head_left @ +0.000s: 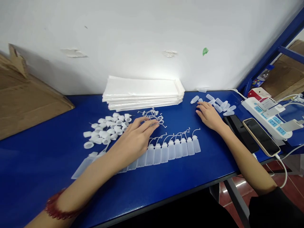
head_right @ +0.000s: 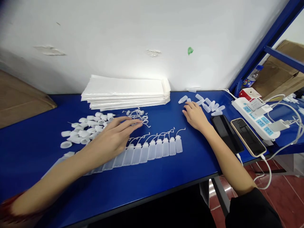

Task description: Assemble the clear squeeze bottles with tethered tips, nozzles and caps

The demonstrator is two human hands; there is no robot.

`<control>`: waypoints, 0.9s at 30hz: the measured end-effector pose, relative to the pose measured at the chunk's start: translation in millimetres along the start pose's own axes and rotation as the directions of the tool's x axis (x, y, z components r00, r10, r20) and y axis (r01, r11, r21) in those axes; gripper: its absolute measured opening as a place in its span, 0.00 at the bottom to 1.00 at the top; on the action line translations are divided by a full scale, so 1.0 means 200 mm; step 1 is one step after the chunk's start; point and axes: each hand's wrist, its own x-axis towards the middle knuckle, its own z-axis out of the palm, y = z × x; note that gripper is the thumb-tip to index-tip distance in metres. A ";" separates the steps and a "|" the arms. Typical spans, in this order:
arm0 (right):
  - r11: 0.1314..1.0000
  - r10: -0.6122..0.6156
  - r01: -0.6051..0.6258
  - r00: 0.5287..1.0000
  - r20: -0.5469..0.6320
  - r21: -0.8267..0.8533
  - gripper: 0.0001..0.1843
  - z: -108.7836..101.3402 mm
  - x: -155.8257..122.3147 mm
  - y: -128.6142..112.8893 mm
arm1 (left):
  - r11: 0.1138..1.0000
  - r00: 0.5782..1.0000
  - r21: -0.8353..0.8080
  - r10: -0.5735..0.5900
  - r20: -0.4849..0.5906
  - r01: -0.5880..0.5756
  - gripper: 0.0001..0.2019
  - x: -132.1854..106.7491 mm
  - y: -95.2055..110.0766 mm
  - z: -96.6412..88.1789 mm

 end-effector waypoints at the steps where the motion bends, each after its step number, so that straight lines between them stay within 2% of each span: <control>1: 1.000 0.003 -0.003 1.000 -0.009 -0.002 0.17 0.00 0.00 0.00 | 1.000 1.000 -0.008 -0.006 -0.005 0.006 0.24 0.00 0.00 -0.01; 9: 0.998 0.053 -0.055 0.995 -0.083 -0.020 0.11 -0.01 0.00 0.01 | 0.965 0.988 -0.228 -0.146 -0.058 0.129 0.20 0.01 0.00 -0.05; 13: 0.999 0.054 -0.055 0.992 -0.111 -0.002 0.13 0.00 0.00 0.03 | 0.948 0.973 -0.273 -0.200 -0.113 0.163 0.19 0.01 -0.01 -0.05; 17: 0.999 0.047 -0.045 0.990 -0.135 0.019 0.16 0.01 0.00 0.03 | 0.942 0.966 -0.276 -0.229 -0.120 0.189 0.19 0.01 -0.01 -0.05; 20: 0.999 0.035 -0.031 0.990 -0.136 0.030 0.16 0.01 -0.01 0.02 | 0.961 0.968 -0.222 -0.203 -0.146 0.168 0.17 0.02 -0.01 -0.06; 24: 0.999 0.037 -0.032 0.990 -0.137 0.038 0.16 0.02 -0.01 0.02 | 0.989 0.976 -0.121 -0.106 -0.189 0.084 0.14 0.03 -0.01 -0.06; 27: 0.998 0.051 -0.044 0.988 -0.143 0.049 0.16 0.02 -0.01 0.02 | 0.996 0.982 -0.075 -0.054 -0.182 0.041 0.15 0.03 -0.01 -0.06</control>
